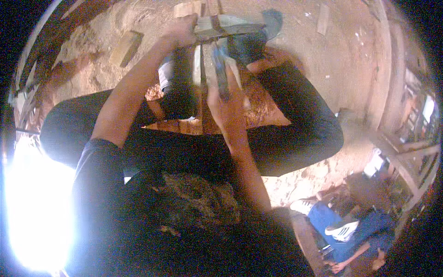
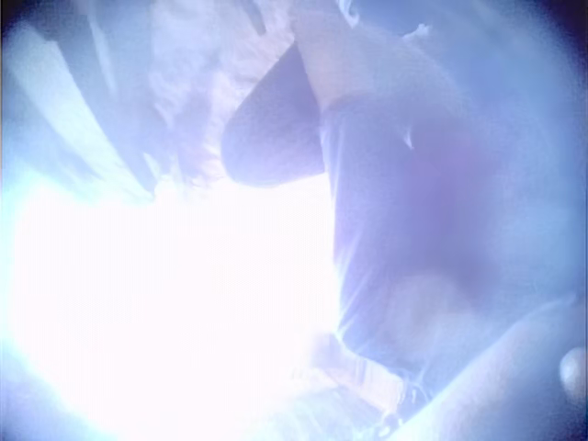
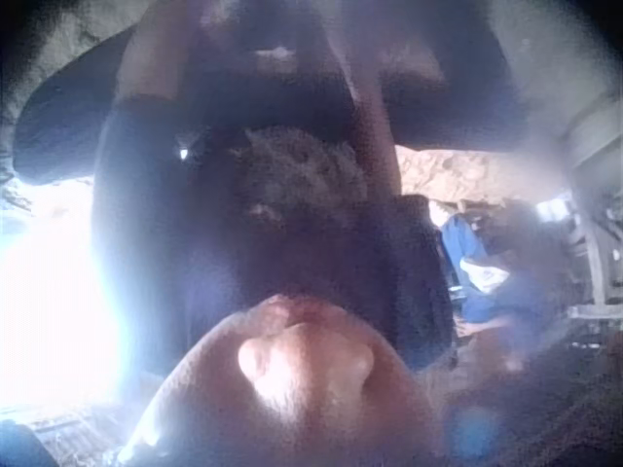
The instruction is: The person sits on the floor and uses a hand saw to cut a small wooden block held between their legs. They repeatedly saw back and forth along the same line to split the wood.
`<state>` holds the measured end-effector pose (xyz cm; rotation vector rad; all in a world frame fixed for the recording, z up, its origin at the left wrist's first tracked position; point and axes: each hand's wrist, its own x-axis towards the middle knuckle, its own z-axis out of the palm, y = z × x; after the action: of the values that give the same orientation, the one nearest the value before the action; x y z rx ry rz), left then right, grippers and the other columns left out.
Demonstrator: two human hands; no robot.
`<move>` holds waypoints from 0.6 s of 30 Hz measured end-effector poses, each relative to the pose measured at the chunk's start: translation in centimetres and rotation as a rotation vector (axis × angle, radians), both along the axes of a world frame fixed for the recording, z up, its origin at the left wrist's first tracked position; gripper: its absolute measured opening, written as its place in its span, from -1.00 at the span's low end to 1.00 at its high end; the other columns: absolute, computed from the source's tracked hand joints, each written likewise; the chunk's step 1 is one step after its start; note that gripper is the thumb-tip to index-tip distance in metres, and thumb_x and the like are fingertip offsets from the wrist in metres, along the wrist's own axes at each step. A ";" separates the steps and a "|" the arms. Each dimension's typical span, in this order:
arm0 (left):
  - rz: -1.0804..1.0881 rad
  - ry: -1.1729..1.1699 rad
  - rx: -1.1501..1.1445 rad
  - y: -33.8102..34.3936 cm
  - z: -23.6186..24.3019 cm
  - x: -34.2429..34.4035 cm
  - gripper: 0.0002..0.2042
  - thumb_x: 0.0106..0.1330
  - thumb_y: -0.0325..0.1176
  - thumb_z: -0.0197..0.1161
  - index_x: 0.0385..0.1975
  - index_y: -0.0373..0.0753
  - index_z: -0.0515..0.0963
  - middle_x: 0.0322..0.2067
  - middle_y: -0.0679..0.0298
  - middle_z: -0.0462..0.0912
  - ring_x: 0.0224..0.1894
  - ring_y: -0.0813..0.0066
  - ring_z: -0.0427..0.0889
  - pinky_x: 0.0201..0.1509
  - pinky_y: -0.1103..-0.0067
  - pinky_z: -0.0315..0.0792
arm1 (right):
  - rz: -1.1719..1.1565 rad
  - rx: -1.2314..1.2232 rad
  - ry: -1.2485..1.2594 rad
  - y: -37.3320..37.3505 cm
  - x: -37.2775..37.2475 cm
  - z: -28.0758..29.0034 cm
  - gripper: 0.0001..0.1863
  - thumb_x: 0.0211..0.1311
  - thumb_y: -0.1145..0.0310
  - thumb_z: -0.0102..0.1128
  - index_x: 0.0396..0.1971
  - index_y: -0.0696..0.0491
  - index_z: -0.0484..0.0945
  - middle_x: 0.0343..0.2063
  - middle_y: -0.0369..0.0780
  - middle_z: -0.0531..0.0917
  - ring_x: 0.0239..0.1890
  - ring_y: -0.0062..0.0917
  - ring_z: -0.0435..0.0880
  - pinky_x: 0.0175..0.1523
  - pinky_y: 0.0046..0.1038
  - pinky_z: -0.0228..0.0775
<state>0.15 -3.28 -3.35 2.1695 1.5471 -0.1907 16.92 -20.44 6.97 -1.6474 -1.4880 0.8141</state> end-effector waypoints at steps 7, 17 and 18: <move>-0.054 0.018 -0.024 0.7 0.4 -0.1 -0.18 0.07 0.29 0.35 0.11 -0.32 0.36 0.06 -0.06 0.58 0.08 0.01 0.61 0.19 0.27 0.47 | -0.035 -0.045 -0.003 -0.7 0.5 0.7 -0.69 0.40 0.41 0.13 0.07 0.21 0.53 -0.45 -0.36 0.60 -0.46 -0.72 0.49 -0.27 -0.59 0.39; -0.075 0.032 -0.029 1.7 0.9 -0.1 -0.17 0.06 0.27 0.36 0.14 -0.32 0.37 -0.03 -0.03 0.65 0.08 0.05 0.62 0.17 0.28 0.48 | -0.041 -0.346 0.119 -2.6 0.8 4.3 -0.56 0.38 0.33 0.10 0.16 0.26 0.43 -0.14 0.05 0.68 -0.06 -0.15 0.69 0.04 -0.30 0.49; -0.072 0.041 -0.028 1.5 0.9 -0.2 -0.17 0.07 0.27 0.35 0.14 -0.32 0.36 -0.03 -0.03 0.65 0.08 0.05 0.62 0.17 0.28 0.48 | -0.037 -0.341 0.087 -3.0 0.9 4.3 -0.55 0.38 0.32 0.09 0.17 0.26 0.42 -0.13 0.06 0.68 -0.05 -0.14 0.68 0.05 -0.29 0.48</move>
<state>-0.02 -1.76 -2.49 2.2138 1.4809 -0.2795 17.78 -23.47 11.30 -1.8529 -1.3069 1.1532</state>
